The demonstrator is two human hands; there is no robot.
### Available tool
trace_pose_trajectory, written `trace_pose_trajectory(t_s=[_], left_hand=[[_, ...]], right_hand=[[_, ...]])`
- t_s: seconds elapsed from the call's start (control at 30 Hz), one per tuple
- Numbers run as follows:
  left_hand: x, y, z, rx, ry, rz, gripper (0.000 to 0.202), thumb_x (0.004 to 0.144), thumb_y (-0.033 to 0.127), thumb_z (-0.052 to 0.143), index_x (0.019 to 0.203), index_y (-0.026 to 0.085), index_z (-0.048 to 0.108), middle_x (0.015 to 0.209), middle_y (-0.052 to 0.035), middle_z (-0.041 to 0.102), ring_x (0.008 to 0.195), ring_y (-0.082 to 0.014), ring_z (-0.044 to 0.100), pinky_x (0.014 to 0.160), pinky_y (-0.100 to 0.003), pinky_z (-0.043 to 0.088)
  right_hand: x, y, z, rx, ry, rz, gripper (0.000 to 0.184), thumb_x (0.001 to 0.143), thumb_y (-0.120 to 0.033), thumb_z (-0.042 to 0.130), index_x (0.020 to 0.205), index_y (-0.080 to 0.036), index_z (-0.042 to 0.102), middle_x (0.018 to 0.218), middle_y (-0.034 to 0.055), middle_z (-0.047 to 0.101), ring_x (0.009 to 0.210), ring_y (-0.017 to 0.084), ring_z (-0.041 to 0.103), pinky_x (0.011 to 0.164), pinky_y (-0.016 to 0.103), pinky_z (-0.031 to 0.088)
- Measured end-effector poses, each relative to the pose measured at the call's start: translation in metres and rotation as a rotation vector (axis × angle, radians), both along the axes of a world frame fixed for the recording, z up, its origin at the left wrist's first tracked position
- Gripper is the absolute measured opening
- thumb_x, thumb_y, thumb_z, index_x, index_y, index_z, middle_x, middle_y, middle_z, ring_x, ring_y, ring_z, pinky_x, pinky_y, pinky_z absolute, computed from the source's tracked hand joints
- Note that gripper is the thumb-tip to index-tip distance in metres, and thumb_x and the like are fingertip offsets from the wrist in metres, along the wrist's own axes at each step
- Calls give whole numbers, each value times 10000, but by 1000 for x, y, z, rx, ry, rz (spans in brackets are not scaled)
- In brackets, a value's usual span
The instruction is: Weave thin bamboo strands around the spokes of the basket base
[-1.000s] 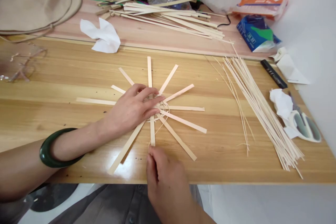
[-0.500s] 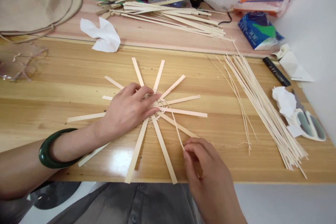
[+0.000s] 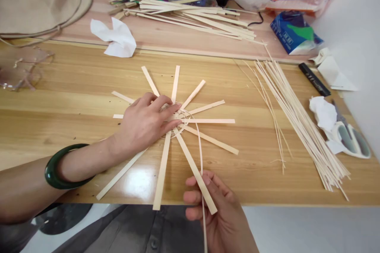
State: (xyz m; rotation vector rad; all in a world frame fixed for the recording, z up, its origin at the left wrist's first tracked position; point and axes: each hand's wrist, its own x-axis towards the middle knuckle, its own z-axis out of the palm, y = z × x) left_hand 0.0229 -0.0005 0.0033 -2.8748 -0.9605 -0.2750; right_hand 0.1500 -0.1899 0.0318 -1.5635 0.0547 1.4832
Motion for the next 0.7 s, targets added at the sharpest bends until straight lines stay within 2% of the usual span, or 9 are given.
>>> trace_pose_trajectory(t_s=[0.1,0.17,0.3,0.37,0.43,0.53,0.6,0.7], left_hand=[[0,-2,2,-5,17,18,337,962,424,553,1195,204,658,1118,-77,653,949,-304,564,725,-411,496],[1,-4,2,16,24,20,338,964,424,548,1185,194,661,1094,-79,656,933,-301,569,699,-406,494],[0,-6,1,72,24,10,339,964,421,551,1158,166,663,1034,-87,654,910,-298,577,651,-396,479],[0,-7,0,77,21,10,326,962,412,558,1145,164,664,1022,-87,650,906,-297,578,641,-393,474],[0,-8,0,73,14,13,317,961,407,562,1128,160,668,1007,-92,647,900,-297,577,632,-392,469],[1,-9,1,66,16,23,310,966,399,554,1098,146,675,975,-102,640,896,-301,574,614,-389,462],[2,-9,2,64,25,31,306,968,395,552,1084,141,677,956,-104,636,895,-302,573,599,-382,458],[3,-10,3,69,43,35,315,968,405,550,1067,135,677,942,-100,631,887,-301,573,575,-374,452]], right_hand=[[-9,0,-4,70,2,73,370,801,-502,723,984,-194,632,770,24,683,526,137,642,427,237,527],[-17,0,-9,100,20,188,398,816,-542,691,1008,-207,592,739,-5,670,479,134,629,396,233,503],[-31,-5,-15,61,-51,413,418,906,-615,521,830,-205,546,585,-43,617,385,96,568,393,188,445],[-32,-10,-17,67,-259,505,444,961,-587,421,747,-213,529,531,-38,592,370,96,550,396,186,423],[-27,-16,-20,121,-656,613,410,971,-536,420,759,-221,574,553,-10,624,412,131,593,418,213,444],[-11,-23,-24,200,-1276,726,293,961,-417,472,1043,-196,646,657,37,707,480,191,656,423,252,467],[-3,-24,-26,267,-1445,796,287,960,-343,470,1120,-167,630,690,49,729,445,189,641,383,255,449],[-3,-20,-27,409,-1427,884,239,963,-268,449,1055,-179,651,749,52,745,493,172,659,432,242,483]])
